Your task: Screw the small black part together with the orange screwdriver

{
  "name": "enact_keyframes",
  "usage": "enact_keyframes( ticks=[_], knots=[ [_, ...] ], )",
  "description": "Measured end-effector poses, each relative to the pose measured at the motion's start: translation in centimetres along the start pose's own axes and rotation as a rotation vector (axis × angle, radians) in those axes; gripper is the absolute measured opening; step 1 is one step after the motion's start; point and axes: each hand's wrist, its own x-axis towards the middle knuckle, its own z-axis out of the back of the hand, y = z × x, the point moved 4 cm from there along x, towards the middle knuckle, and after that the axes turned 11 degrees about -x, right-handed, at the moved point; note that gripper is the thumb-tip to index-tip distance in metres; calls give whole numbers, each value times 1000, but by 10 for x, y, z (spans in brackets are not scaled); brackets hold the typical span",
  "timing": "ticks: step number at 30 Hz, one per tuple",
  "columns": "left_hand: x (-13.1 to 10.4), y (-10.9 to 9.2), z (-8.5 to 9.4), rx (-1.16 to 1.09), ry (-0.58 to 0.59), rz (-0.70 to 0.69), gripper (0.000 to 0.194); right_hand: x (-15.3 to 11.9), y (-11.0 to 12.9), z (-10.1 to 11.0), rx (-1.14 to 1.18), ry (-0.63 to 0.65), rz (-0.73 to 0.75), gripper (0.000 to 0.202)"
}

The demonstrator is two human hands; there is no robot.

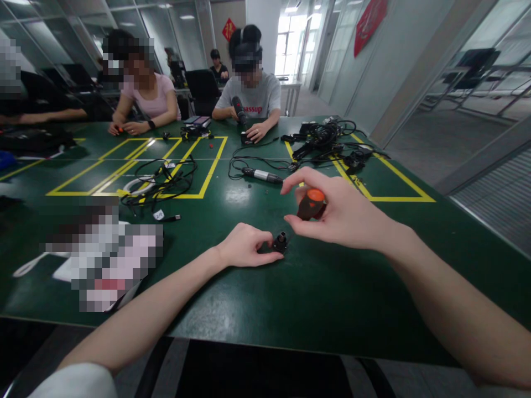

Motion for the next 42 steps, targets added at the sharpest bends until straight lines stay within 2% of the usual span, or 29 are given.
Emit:
enact_keyframes(
  ticks=[2,5,8,18,27,34,40,42],
  knots=[
    [0,0,0,3,6,0,43,2,-2,-3,48,75,-14,11],
    [0,0,0,12,5,-7,43,4,-6,-6,81,151,-61,25],
    [0,0,0,12,0,-14,43,5,-10,-7,106,179,-119,29],
    [-1,1,-1,6,1,-24,40,0,-16,-18,200,387,-149,10],
    [-1,1,-2,12,16,-33,40,-2,-17,-23,284,407,-164,14],
    [-1,2,-2,12,6,-33,41,-3,-15,-25,317,473,-154,17],
    [-2,4,-5,10,2,-41,40,-4,-13,-32,287,457,-44,6],
    [-2,5,-6,12,3,-42,39,-3,-14,-34,282,444,-52,6]
  ],
)
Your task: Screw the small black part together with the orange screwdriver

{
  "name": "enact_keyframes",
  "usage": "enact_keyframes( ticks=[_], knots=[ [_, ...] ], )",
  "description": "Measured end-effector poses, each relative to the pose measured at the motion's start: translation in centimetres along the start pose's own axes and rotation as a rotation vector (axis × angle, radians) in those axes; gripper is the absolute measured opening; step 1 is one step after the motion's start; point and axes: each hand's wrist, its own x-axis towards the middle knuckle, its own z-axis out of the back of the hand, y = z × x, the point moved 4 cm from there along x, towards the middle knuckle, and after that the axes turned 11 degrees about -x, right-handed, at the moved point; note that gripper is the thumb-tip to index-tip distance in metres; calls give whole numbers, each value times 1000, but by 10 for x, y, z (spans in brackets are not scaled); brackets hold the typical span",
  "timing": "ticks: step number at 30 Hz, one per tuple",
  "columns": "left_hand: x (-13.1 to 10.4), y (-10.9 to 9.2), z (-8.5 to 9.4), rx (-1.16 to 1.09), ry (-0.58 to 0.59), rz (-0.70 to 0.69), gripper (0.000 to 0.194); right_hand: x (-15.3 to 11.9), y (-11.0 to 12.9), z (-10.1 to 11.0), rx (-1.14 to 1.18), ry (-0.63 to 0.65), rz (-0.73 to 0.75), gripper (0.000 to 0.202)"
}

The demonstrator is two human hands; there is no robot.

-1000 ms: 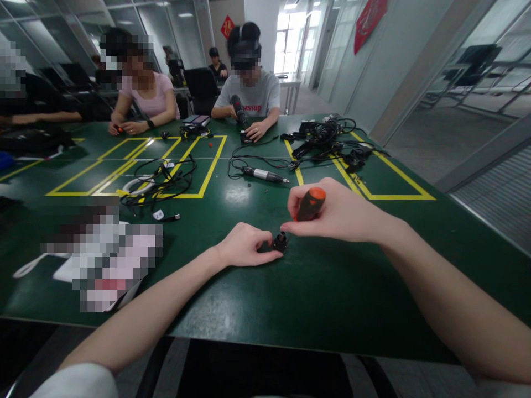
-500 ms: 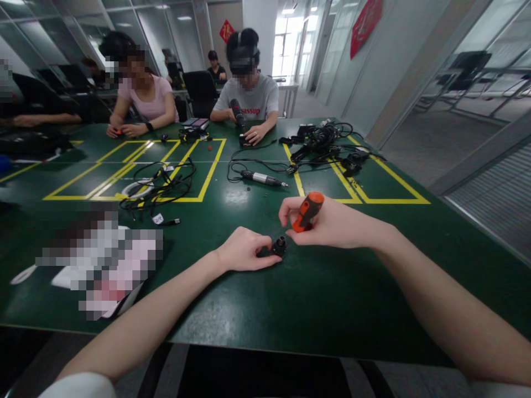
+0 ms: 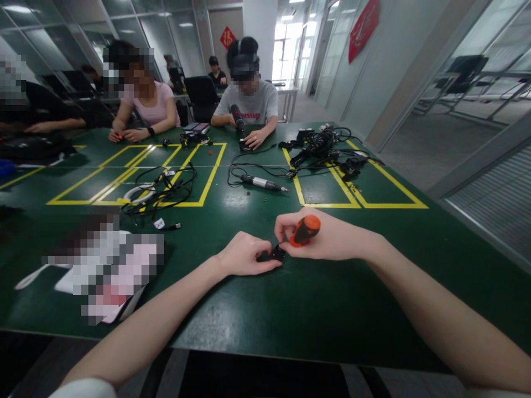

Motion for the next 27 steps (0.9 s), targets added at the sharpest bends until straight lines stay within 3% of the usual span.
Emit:
enact_keyframes(
  ticks=[6,17,27],
  knots=[
    [0,1,0,-3,-7,-6,41,1,-1,1,65,17,-58,9],
    [-1,2,2,28,-63,10,43,4,-2,-3,34,14,35,7],
    [-1,5,3,-10,-70,26,39,3,-3,-3,29,9,-25,13]
  ],
)
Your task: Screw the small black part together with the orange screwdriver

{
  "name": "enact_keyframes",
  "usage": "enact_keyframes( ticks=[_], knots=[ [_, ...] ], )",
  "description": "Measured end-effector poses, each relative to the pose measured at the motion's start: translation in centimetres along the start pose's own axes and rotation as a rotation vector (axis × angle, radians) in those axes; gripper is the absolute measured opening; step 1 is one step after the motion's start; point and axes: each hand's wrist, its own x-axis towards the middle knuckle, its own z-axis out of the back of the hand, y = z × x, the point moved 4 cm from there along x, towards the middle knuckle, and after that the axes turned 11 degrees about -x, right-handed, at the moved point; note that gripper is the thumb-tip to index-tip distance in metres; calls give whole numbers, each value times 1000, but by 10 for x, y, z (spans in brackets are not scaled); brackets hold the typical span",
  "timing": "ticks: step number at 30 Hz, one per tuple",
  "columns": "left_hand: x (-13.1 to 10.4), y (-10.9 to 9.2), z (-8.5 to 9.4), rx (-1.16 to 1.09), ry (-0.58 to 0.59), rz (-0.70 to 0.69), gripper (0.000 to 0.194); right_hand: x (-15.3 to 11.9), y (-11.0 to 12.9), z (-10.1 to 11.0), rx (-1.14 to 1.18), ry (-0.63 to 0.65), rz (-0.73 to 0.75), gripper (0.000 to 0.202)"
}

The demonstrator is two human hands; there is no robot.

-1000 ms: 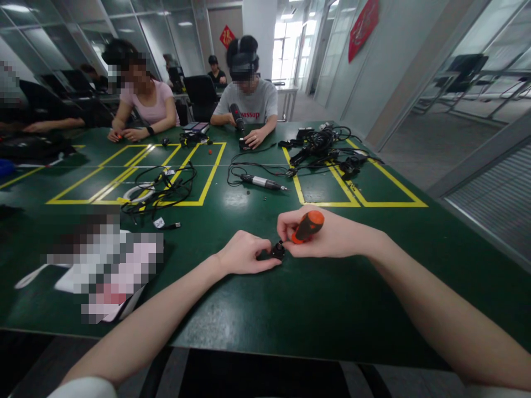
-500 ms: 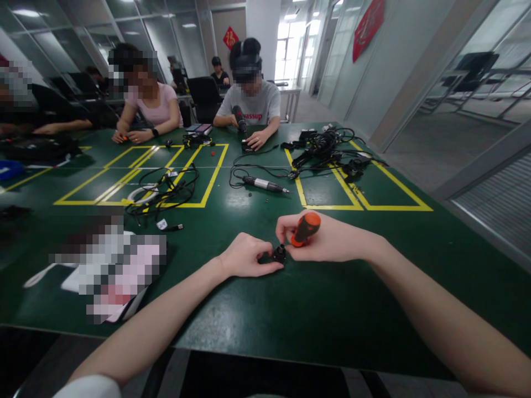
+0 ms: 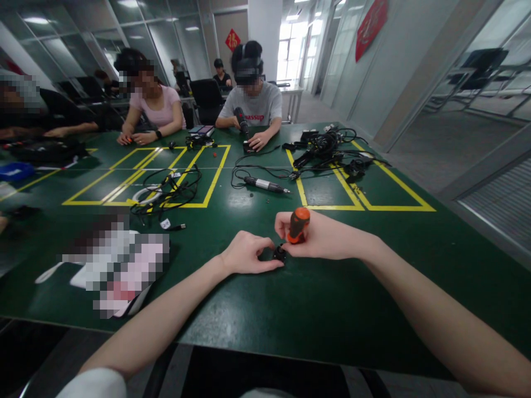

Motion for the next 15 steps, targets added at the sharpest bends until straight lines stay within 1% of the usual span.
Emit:
enact_keyframes(
  ticks=[5,11,15],
  knots=[
    [1,0,0,8,-8,-25,40,1,-3,-2,-21,-38,27,19],
    [1,-2,1,12,-6,-31,42,2,1,-1,-32,-51,5,12],
    [2,-2,1,3,-12,-38,42,1,1,1,-36,-51,-11,12]
  ],
)
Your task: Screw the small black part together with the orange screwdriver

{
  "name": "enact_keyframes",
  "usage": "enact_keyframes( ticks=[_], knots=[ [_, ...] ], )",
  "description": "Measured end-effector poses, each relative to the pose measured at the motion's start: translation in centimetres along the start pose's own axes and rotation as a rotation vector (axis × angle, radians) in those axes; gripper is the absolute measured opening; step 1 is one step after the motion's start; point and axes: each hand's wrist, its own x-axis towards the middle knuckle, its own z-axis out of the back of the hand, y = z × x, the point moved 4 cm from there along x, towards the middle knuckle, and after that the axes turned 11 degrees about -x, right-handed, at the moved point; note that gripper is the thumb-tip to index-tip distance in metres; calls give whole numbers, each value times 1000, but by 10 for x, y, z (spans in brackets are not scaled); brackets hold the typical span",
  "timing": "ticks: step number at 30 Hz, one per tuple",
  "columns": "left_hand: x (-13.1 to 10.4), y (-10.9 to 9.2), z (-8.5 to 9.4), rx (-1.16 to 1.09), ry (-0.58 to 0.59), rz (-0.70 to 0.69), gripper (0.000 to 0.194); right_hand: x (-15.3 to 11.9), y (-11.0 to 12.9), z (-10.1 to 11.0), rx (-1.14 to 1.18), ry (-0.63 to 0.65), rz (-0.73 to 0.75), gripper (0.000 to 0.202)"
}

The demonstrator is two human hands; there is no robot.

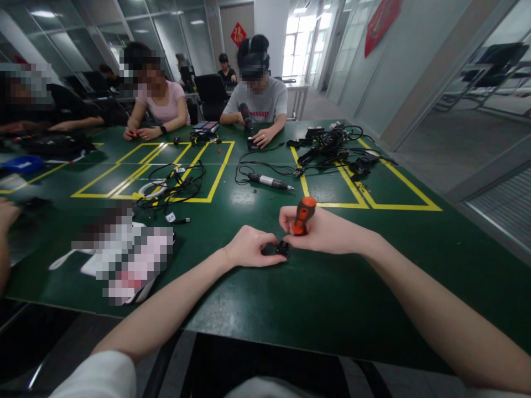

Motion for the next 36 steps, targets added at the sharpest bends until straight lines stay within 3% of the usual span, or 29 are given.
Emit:
enact_keyframes(
  ticks=[21,29,36],
  knots=[
    [1,0,-5,34,20,-17,43,-4,-6,-3,10,78,18,16],
    [0,-2,-4,36,52,-3,40,-5,1,-2,-290,-17,-95,31],
    [1,-1,-4,31,46,-12,42,-9,-3,2,-251,39,-138,33]
  ],
)
